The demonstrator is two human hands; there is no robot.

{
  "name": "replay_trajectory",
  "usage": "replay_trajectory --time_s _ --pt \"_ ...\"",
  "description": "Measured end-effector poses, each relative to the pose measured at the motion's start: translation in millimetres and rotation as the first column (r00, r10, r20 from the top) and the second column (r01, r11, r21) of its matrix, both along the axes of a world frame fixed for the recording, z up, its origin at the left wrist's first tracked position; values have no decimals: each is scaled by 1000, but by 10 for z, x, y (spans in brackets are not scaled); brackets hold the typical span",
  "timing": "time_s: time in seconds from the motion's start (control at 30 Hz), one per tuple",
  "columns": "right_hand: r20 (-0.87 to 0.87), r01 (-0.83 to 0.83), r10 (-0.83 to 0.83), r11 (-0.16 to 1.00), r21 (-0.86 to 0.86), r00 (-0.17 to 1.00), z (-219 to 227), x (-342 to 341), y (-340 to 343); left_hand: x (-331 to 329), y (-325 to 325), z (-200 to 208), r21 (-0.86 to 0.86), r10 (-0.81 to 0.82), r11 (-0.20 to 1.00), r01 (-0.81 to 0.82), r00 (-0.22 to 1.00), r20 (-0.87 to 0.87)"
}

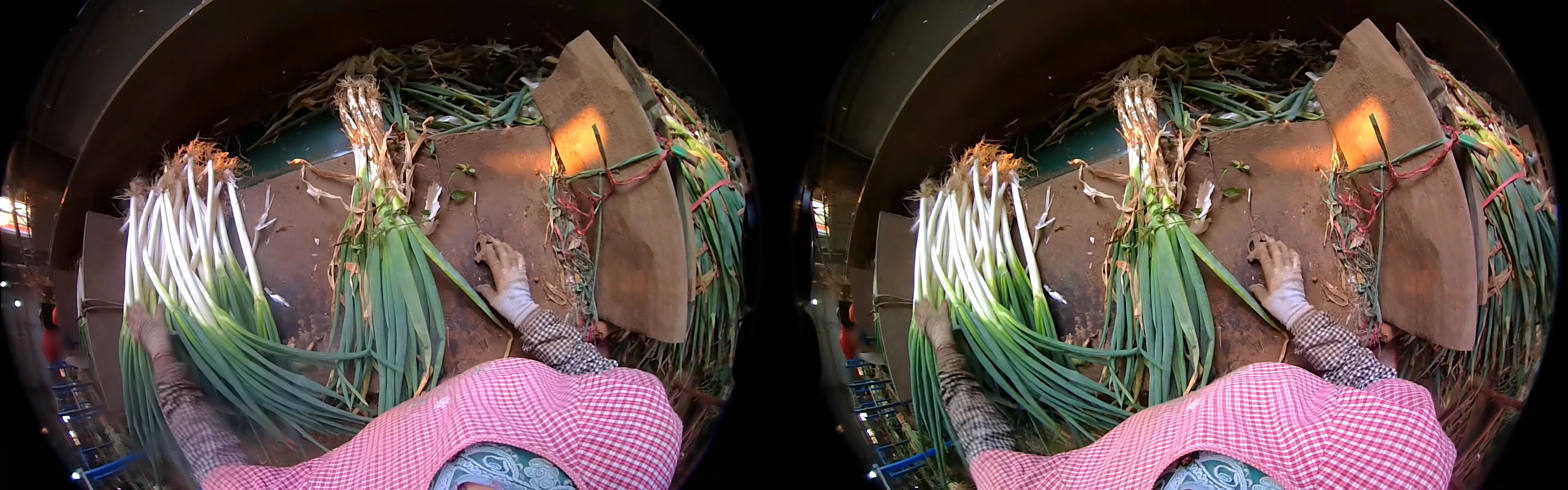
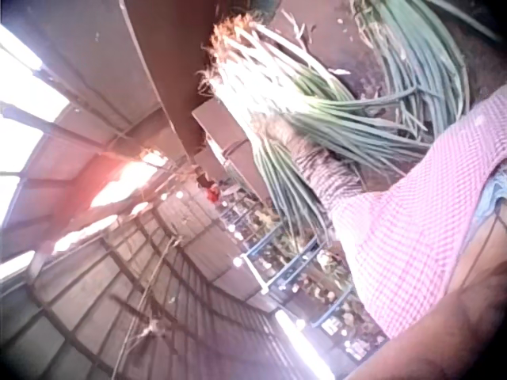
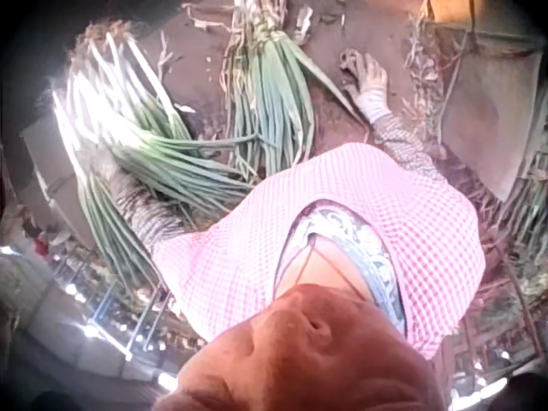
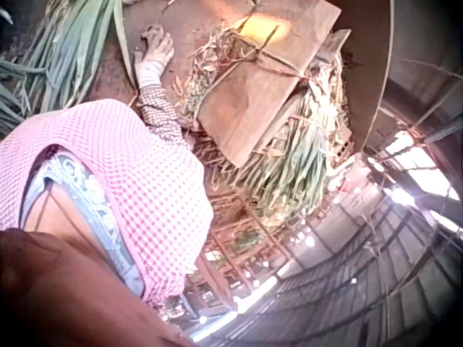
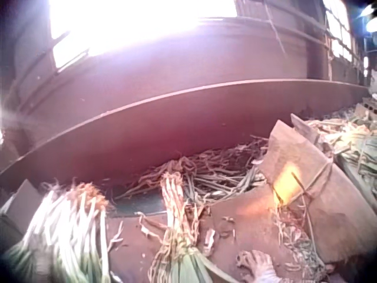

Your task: The person trims green onions by hand, removing dry outer layers and roots, then places the cleaned stalks into a blue crate. The person works at a wooden table in a warehouse-like setting with other workers visible in the background.

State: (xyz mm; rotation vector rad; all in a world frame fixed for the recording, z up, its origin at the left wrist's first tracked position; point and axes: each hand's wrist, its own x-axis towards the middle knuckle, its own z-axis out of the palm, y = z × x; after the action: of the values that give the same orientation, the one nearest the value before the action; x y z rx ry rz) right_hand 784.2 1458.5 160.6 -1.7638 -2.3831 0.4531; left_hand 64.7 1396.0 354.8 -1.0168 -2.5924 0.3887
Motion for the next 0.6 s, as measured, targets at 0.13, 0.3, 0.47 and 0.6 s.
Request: replay_trajectory --time_s 0.13,0.3,0.47,0.6 --pt "44 28 -25 998 -64 999 -56 76 14 2572 1036 -388 443 -476 879 179 399 784" --pt "2 31 -31 999 -8 1000 -154 143 51 4717 1692 -1579 60 -317 933 356 728 608" --pt "6 -2 2 1000 -9 1000 -100 362 101 3773 1523 -1511 279 -273 960 34 -129 953" --pt "-132 -7 -13 988 -152 991 254 486 176 3799 756 -1145 141 -243 957 -253 -437 866"
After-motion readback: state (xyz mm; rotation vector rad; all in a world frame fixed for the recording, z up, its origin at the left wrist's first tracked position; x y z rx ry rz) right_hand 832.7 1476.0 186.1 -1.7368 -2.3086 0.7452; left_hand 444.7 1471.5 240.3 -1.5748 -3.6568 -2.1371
